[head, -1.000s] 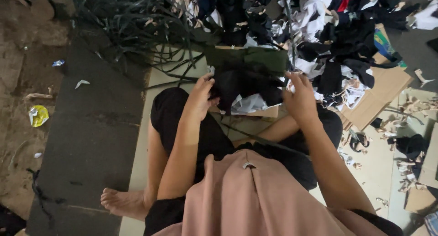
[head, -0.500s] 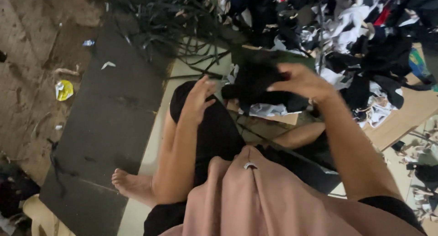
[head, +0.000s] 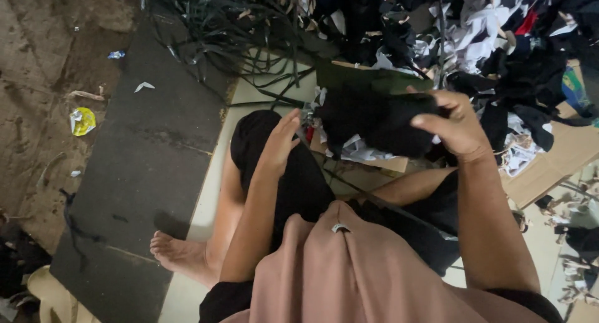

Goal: The person sits on the floor and folds various pieces of clothing, including red, black, white, and grey items, into a neat stack on a piece of cardboard. They handle each item individually, smoothing and folding them before placing them on the pile.

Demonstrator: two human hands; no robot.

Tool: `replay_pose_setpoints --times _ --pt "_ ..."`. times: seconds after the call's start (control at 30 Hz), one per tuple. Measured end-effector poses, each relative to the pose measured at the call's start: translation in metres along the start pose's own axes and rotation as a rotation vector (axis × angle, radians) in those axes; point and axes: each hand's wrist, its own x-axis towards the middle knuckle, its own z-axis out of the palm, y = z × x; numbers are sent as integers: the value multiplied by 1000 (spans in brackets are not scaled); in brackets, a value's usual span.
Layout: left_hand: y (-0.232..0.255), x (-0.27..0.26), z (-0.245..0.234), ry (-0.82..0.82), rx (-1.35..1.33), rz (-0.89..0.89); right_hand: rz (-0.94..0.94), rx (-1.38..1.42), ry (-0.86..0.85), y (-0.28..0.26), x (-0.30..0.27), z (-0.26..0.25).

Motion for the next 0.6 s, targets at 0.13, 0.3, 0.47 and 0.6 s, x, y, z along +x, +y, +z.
replay_pose_setpoints --times 0.13,0.3,0.47,0.6 --pt "-16 6 -4 16 -40 36 207 -92 25 -30 14 32" --pt "-15 6 4 34 -10 66 556 -697 -374 8 65 69" --pt "-19 11 11 56 162 105 312 -937 -602 99 82 76" --pt "-40 15 20 -29 389 184 222 -1211 -343 85 52 77"
